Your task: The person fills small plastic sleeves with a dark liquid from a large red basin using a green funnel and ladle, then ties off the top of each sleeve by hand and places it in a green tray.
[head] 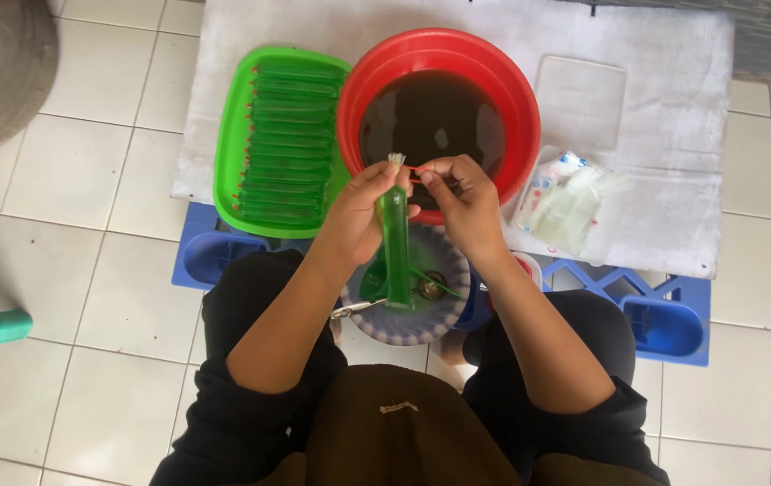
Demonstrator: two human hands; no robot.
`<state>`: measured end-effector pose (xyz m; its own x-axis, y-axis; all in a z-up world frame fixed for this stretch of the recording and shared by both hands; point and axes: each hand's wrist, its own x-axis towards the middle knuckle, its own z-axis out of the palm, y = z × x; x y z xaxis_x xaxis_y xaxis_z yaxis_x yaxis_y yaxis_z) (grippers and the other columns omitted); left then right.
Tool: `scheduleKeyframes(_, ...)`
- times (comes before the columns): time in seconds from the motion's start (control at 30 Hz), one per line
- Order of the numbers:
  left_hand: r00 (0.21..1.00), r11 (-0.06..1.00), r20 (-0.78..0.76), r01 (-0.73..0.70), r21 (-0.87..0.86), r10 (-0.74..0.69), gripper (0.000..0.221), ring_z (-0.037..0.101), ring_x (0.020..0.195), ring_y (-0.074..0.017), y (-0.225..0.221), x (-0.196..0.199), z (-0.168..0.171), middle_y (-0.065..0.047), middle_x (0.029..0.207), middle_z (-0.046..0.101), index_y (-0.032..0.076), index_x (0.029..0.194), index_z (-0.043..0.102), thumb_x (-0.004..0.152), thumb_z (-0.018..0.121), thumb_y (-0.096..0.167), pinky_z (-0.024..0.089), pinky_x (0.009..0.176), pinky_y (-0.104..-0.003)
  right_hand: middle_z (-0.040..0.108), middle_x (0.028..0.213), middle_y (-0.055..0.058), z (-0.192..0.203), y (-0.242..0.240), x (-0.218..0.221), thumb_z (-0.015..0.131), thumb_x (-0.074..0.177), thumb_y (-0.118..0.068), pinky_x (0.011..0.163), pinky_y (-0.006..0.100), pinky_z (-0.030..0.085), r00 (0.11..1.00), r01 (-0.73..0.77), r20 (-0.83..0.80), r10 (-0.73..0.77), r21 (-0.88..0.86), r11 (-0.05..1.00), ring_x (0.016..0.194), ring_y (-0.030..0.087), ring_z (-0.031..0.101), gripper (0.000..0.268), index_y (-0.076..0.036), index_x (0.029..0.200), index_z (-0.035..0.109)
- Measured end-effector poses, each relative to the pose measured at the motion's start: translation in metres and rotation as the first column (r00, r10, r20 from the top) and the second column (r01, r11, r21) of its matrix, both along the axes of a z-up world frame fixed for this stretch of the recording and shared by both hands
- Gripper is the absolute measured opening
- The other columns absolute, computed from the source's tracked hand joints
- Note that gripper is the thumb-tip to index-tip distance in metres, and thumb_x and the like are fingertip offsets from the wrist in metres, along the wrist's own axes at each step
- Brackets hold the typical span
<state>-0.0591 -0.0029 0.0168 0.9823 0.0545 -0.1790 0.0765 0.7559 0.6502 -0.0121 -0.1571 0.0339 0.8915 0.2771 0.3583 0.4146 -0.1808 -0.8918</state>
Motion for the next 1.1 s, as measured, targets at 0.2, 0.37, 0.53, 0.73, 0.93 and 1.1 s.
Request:
scheduleKeyframes(0.2,0.959,0.424,-0.013,-0.113,0.898,0.284,0.030,0.055,0.081,-0.0155,0.011,-0.046,0.059,0.001,0.085,0.053,0.015,0.085,0.075,0.103,0.065,0.038,0.049,0.079,-0.031,0.068,0.079,0.008,-0.003,0.016,-0.031,0.066,0.094,-0.011,0.070,0.025,0.051,0.660,-0.265,-0.536,0.527,0.490,0.830,0.073,0.016,0.068,0.014,0.000,0.101,0.070)
scheduleKeyframes(0.37,0.800,-0.336,0.449,-0.329,0.883,0.398,0.020,0.058,0.067,-0.0254,0.008,-0.004,0.037,-0.001,0.071,0.050,0.012,0.078,0.068,0.097,0.069,0.019,0.045,0.062,-0.038,0.069,0.076,0.007,-0.011,0.031,-0.027,0.061,0.100,-0.021,0.069,0.025,0.053,0.666,-0.211,-0.502,0.552,0.583,0.785,0.072,0.015,0.071,0.017,-0.005,0.099,0.067)
scheduleKeyframes(0.53,0.826,0.155,0.527,-0.557,0.816,0.198,0.013,0.068,0.088,-0.0362,-0.027,0.024,0.118,-0.010,0.085,0.067,0.013,0.090,0.075,0.096,0.064,0.015,0.055,0.082,-0.043,0.057,0.088,-0.004,0.033,0.006,-0.023,0.055,0.105,-0.033,0.073,0.030,0.049,0.553,-0.052,-0.265,0.790,0.935,0.351,0.078,0.012,0.059,0.019,-0.015,0.100,0.057)
scheduleKeyframes(0.73,0.724,0.747,0.585,-0.147,0.648,-0.365,0.018,0.050,0.067,-0.0157,-0.018,-0.001,0.148,0.000,0.070,0.052,0.006,0.080,0.068,0.097,0.067,0.012,0.046,0.070,-0.027,0.067,0.080,0.001,0.003,-0.033,0.027,0.070,0.092,-0.035,0.075,0.035,0.051,0.564,0.044,-0.238,0.791,0.965,0.258,0.072,0.017,0.062,0.023,-0.014,0.086,0.065)
scheduleKeyframes(0.93,0.842,0.586,0.482,-0.267,0.765,-0.245,0.019,0.058,0.069,-0.0141,-0.002,0.014,0.132,-0.006,0.076,0.061,0.005,0.084,0.074,0.099,0.069,0.016,0.048,0.070,-0.025,0.046,0.073,0.004,0.029,-0.015,-0.005,0.060,0.093,-0.017,0.064,0.033,0.046,0.639,-0.190,-0.150,0.754,0.920,0.344,0.062,0.016,0.047,0.020,-0.006,0.077,0.055)
scheduleKeyframes(1.1,0.790,0.610,0.471,-0.160,0.776,-0.392,0.019,0.058,0.080,-0.0165,-0.002,0.008,0.145,-0.004,0.080,0.058,0.005,0.086,0.070,0.101,0.065,0.015,0.049,0.084,-0.031,0.066,0.080,0.004,-0.001,-0.010,0.019,0.063,0.097,-0.014,0.082,0.034,0.058,0.509,0.047,-0.224,0.831,0.971,0.234,0.075,0.015,0.069,0.012,-0.008,0.087,0.063)
